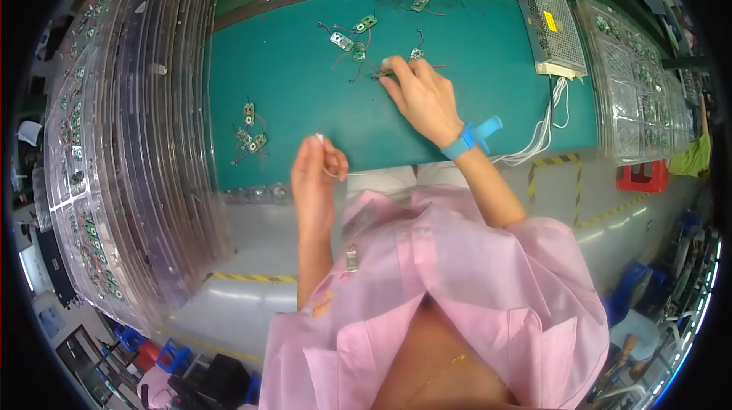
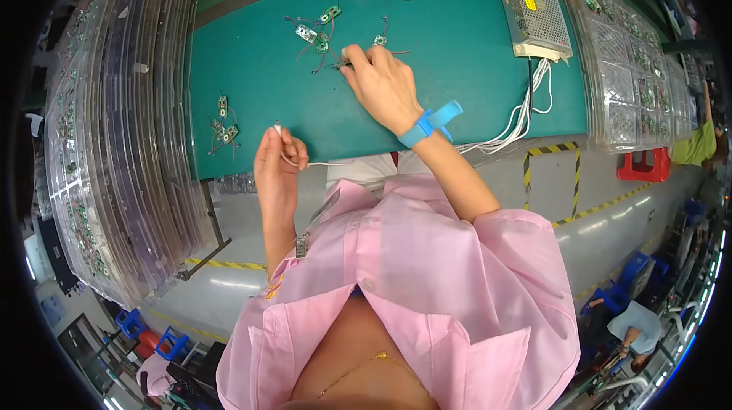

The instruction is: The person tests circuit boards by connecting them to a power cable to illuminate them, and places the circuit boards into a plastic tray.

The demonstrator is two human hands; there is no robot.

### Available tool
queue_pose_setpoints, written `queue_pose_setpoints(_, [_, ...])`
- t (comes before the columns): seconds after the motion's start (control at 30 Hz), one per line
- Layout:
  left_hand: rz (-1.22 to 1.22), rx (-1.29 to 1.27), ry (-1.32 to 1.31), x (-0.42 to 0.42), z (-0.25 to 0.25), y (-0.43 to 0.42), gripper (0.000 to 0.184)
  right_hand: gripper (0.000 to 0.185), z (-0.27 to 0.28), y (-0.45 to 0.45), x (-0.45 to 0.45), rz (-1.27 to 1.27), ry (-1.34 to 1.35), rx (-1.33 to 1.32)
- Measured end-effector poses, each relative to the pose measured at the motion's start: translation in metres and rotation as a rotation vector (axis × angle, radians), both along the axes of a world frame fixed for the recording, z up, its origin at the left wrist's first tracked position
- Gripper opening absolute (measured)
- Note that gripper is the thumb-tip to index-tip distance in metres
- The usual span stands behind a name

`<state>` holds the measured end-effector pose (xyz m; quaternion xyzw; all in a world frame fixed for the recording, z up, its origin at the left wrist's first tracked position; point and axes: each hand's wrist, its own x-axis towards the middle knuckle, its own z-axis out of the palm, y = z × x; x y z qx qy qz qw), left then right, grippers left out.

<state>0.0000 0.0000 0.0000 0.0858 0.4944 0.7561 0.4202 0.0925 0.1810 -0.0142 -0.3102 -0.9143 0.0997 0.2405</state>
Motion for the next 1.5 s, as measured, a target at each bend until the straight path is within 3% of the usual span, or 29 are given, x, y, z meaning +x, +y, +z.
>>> queue_pose_setpoints(0.17, [-0.051,-0.066,-0.019,0.009,0.0,0.008,0.026,0.026,0.014,-0.009,0.025,0.054,0.049,-0.227])
queue_pose_setpoints(0.37, [-0.085,-0.092,0.011,0.006,0.001,0.013,0.025,0.022,0.0,-0.001,0.019,0.076,0.161,-0.031])
queue_pose_setpoints(0.7, [-0.066,-0.107,0.011,0.012,0.001,0.012,0.024,0.021,-0.001,0.018,0.023,0.324,0.116,-0.321])
queue_pose_setpoints(1.0, [-0.062,-0.098,0.023,0.01,0.001,0.013,0.024,0.017,0.029,0.042,0.016,0.272,0.881,-1.355])
queue_pose_setpoints(1.17, [-0.239,-0.066,0.008,0.009,0.013,0.011,0.024,0.018,0.045,0.009,0.029,0.458,0.572,-1.593])
queue_pose_setpoints(1.5, [-0.357,0.059,0.048,0.011,0.018,0.001,0.025,0.012,0.045,-0.035,0.029,0.586,0.553,-1.793])
